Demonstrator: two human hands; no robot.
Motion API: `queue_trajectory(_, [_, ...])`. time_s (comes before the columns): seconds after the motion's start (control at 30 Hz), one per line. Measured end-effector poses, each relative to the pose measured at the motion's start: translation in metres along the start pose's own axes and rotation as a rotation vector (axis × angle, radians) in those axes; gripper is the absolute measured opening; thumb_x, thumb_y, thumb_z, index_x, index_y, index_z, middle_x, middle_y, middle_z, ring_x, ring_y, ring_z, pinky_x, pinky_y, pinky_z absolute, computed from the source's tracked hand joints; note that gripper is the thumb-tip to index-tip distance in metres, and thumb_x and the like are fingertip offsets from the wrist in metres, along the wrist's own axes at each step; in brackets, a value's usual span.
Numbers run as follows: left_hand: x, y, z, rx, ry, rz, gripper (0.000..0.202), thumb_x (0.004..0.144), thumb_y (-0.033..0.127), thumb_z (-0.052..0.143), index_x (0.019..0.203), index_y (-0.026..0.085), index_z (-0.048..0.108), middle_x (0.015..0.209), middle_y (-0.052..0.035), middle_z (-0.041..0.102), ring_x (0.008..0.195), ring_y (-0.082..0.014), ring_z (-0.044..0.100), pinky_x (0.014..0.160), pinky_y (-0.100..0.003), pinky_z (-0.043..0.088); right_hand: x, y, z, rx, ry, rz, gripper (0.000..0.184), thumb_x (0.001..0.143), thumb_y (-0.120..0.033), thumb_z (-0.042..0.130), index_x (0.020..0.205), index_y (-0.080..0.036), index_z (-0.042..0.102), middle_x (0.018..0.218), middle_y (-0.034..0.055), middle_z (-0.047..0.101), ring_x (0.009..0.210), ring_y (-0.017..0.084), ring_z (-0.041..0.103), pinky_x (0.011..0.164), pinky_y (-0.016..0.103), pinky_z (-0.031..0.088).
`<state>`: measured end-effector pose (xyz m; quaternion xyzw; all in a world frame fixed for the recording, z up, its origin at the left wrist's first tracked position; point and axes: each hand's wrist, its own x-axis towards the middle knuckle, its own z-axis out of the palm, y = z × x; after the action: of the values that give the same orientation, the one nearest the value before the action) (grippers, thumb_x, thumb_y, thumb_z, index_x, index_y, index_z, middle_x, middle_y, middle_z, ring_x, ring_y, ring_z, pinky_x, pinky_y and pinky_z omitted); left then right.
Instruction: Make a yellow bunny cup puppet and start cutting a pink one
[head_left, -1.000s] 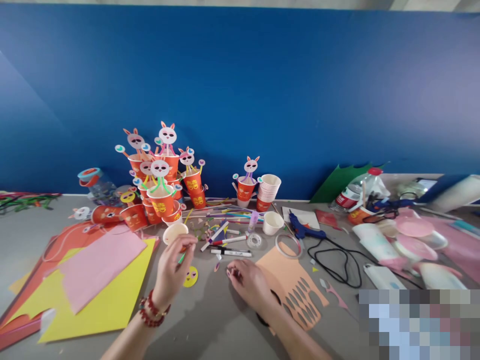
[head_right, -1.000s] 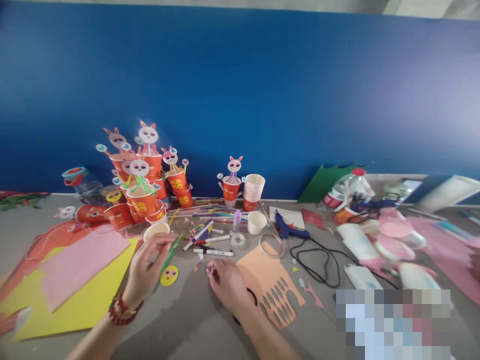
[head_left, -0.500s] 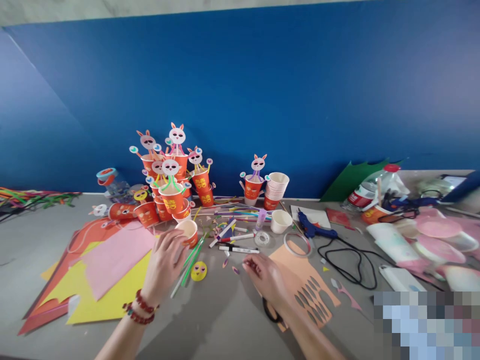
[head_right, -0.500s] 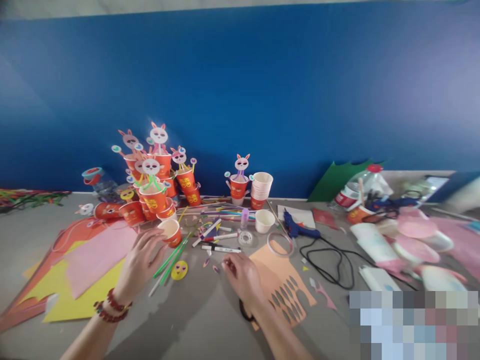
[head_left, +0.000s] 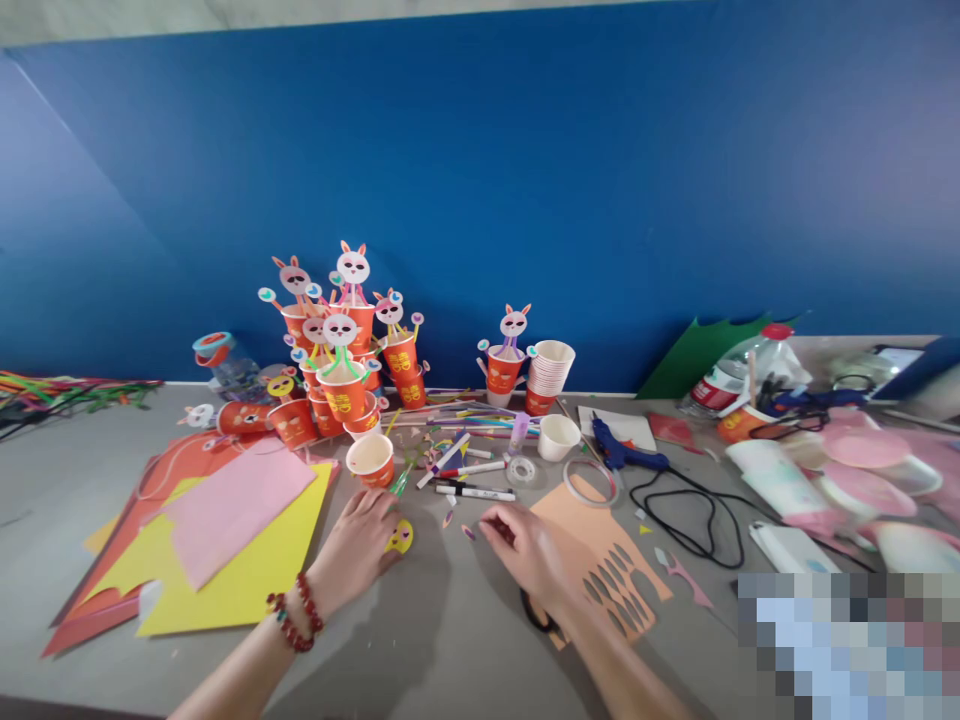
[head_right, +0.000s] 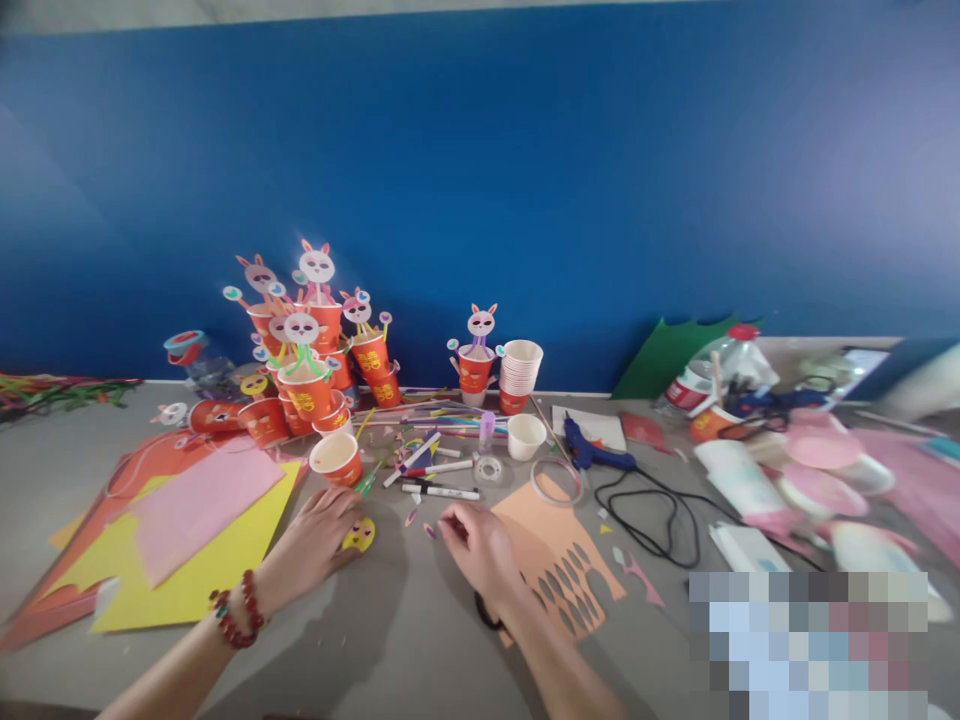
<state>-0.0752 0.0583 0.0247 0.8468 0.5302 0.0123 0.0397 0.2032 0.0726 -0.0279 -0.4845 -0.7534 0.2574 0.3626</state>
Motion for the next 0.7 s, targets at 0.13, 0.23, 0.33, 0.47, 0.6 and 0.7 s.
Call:
queue_trajectory(0.13, [0.002,0.003,0.000,0.012,-0.021,0.009,0.029,0.086,0.031,0.058,0.109,0.016,0.069,0.119,-0.0154,0.067,0.117,-0.0347,0.056,0.103,-0.047,0.040,0.000,-0.003,0.000,-0.007,0.003,-0.002,0.012,0.090,-0.017,0.059,0.079,-0.021,0.064,0.075,0.0009,0.066,0.069,0.017,0.061,0.063,0.024,0.042])
queue_trajectory(0.23, [0.003,0.002,0.003,0.013,0.008,0.016,0.025,0.082,0.032,0.061,0.103,0.020,0.070,0.112,-0.0148,0.069,0.112,-0.0354,0.059,0.098,-0.046,0.043,0.000,-0.004,0.000,-0.019,0.010,-0.001,0.012,0.089,-0.016,0.060,0.079,-0.021,0.064,0.074,0.0003,0.066,0.068,0.016,0.060,0.062,0.023,0.042])
queue_trajectory(0.33, [0.004,0.003,0.005,0.014,0.035,0.029,0.019,0.083,0.030,0.059,0.096,0.021,0.069,0.101,-0.0144,0.070,0.103,-0.0352,0.062,0.090,-0.045,0.046,-0.001,-0.004,0.000,-0.026,0.012,0.002,0.012,0.089,-0.017,0.060,0.078,-0.021,0.064,0.073,0.0002,0.066,0.068,0.016,0.061,0.062,0.023,0.042])
queue_trajectory(0.47, [0.005,0.009,0.005,0.015,0.041,0.033,0.016,0.079,0.024,0.058,0.091,0.020,0.068,0.097,-0.0157,0.069,0.100,-0.0362,0.063,0.086,-0.044,0.047,-0.001,-0.006,-0.001,-0.018,0.010,0.006,0.014,0.090,-0.021,0.058,0.078,-0.021,0.064,0.074,0.0014,0.067,0.068,0.016,0.061,0.061,0.023,0.042])
queue_trajectory(0.6, [0.006,0.014,0.002,0.019,0.004,-0.003,0.017,0.078,0.019,0.056,0.092,0.018,0.066,0.095,-0.0159,0.070,0.092,-0.0342,0.065,0.080,-0.042,0.048,-0.002,-0.008,-0.002,0.000,-0.001,0.003,0.017,0.093,-0.024,0.056,0.079,-0.021,0.065,0.075,0.0021,0.067,0.068,0.017,0.061,0.062,0.024,0.043])
queue_trajectory(0.7, [0.005,0.013,-0.001,0.019,-0.032,-0.009,0.019,0.085,0.017,0.047,0.092,0.017,0.065,0.091,-0.0141,0.071,0.086,-0.0312,0.067,0.077,-0.040,0.048,-0.002,-0.009,-0.002,0.012,-0.015,0.003,0.016,0.093,-0.024,0.056,0.080,-0.021,0.065,0.075,0.0019,0.067,0.068,0.017,0.061,0.062,0.024,0.042])
